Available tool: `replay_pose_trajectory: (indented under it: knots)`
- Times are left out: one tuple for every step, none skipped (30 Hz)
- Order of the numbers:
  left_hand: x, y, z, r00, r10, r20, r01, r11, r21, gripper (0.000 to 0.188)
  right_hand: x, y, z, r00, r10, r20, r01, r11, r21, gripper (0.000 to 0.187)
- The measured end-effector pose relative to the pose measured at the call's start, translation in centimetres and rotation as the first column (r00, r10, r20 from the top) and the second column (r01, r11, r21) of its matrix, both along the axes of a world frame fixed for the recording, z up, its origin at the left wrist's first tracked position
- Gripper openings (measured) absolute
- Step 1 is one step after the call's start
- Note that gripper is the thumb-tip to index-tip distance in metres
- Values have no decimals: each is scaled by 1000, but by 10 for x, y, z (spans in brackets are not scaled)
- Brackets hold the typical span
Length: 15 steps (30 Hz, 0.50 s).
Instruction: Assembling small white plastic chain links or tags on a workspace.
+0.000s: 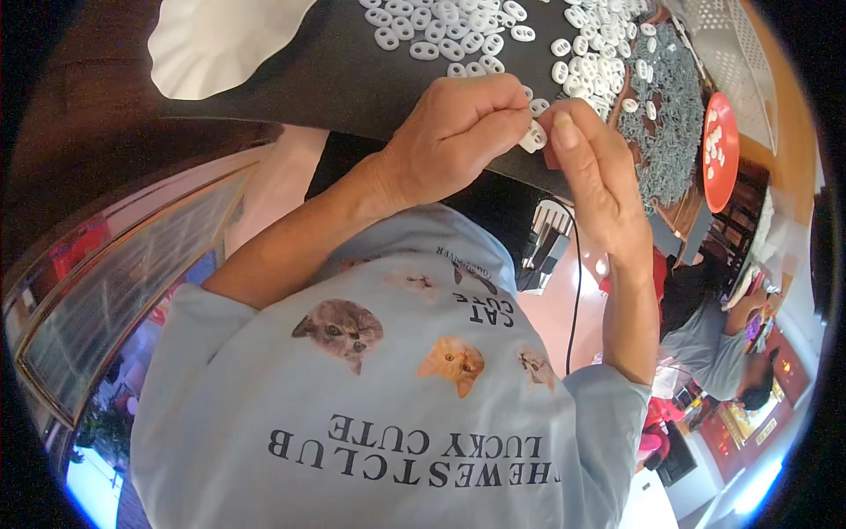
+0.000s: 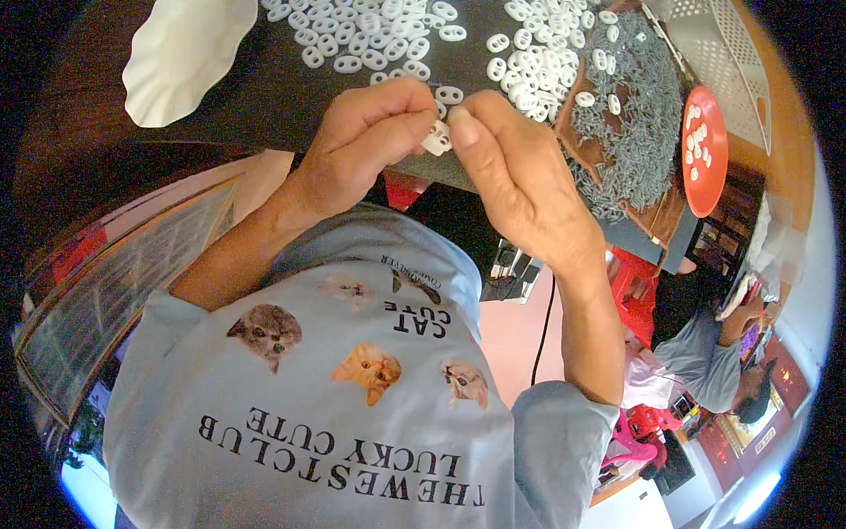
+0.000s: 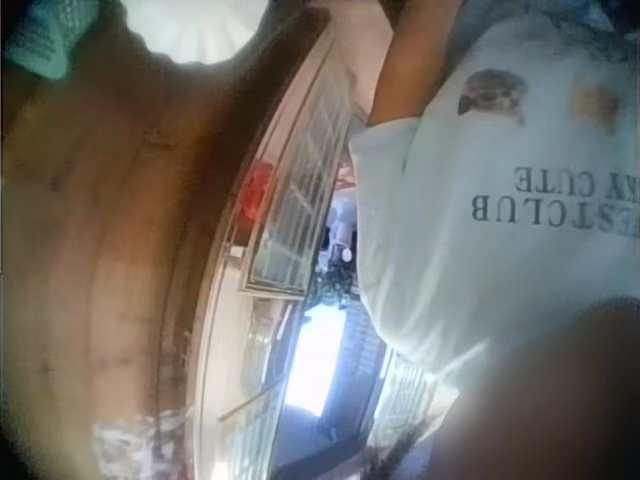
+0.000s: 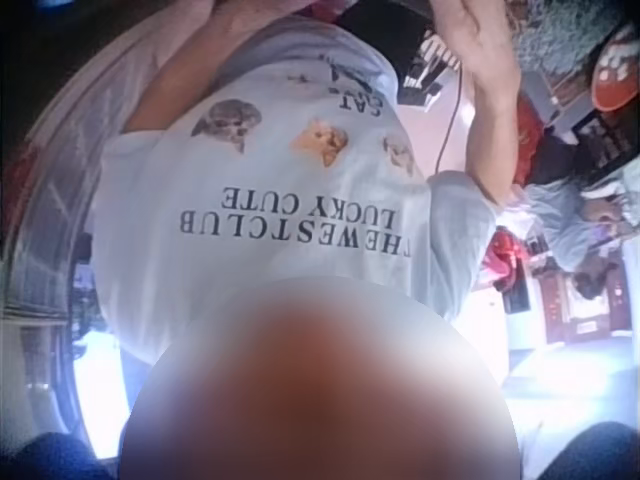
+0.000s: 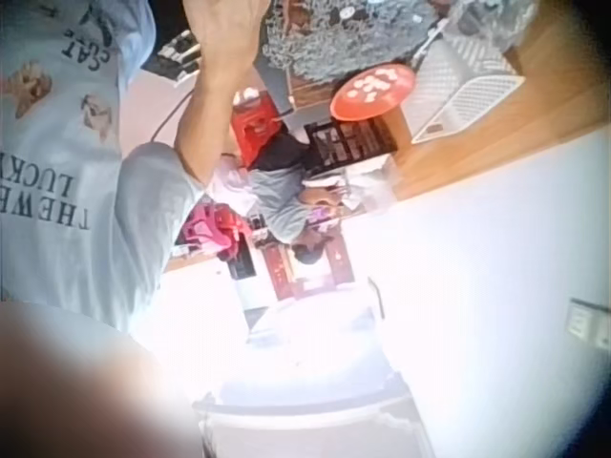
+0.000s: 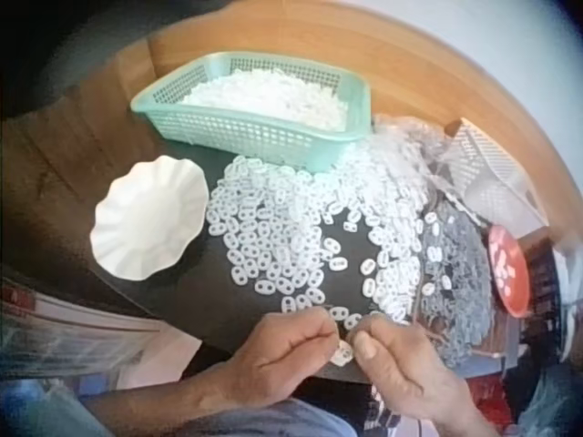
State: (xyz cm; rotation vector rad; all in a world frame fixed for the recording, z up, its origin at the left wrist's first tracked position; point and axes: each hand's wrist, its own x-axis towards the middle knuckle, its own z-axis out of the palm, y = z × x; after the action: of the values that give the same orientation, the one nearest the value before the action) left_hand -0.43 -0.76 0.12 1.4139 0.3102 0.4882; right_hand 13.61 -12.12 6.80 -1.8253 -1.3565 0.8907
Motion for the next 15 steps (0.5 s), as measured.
replay_pose_trajectory:
  knots:
    - [1,0,-1,1000,5,11,-6,1000,12,20,0,0,-1,1000,-1,1,1,1000,1,32]
    - [1,-1,-2,1000,11,22,-11,1000,24,20,1,-1,-2,1000,-2,-17,2,1000,-17,30]
    - [1,-1,-2,1000,12,22,-12,1000,26,20,1,-1,-3,999,-1,-38,-1,999,-34,29]
    - [2,-1,-2,1000,9,21,-9,1000,5,20,1,-1,-5,999,1,-38,-2,999,-33,29]
    - [2,-1,-1,1000,7,21,-7,1000,-16,21,2,-1,-7,998,-8,-66,6,1000,-19,28]
    - [2,0,0,1000,4,25,-4,1000,-15,21,2,-2,-7,996,-19,-92,19,1000,-7,26]
    - [2,0,2,1000,-9,16,10,998,-59,22,2,-5,-6,996,-23,-87,22,1000,-6,26]
    - [1,0,5,1000,-23,9,24,994,-103,24,1,-8,-5,990,-73,-122,70,997,-31,24]
    - [2,0,8,999,-26,24,29,994,-103,24,5,-12,-2,981,-123,-147,116,992,-56,22]
    - [0,1,11,1000,-29,2,29,997,-65,26,11,-18,-1,983,-127,-131,121,991,-55,22]
    - [-1,2,12,999,-30,-19,29,999,-27,27,21,-28,0,966,-240,-94,235,970,-59,22]
    - [0,2,11,999,-32,-6,32,999,-24,27,30,-35,1,936,-347,-62,344,937,-55,22]
    - [-2,1,6,1000,-24,-8,24,1000,-2,27,38,-36,2,875,-481,-54,483,874,49,23]
    - [-2,1,3,1000,-13,-11,14,1000,21,27,63,-47,2,829,-559,38,555,829,72,25]
    - [-2,1,2,1000,-21,2,21,1000,19,27,87,-59,8,778,-580,242,577,812,93,26]
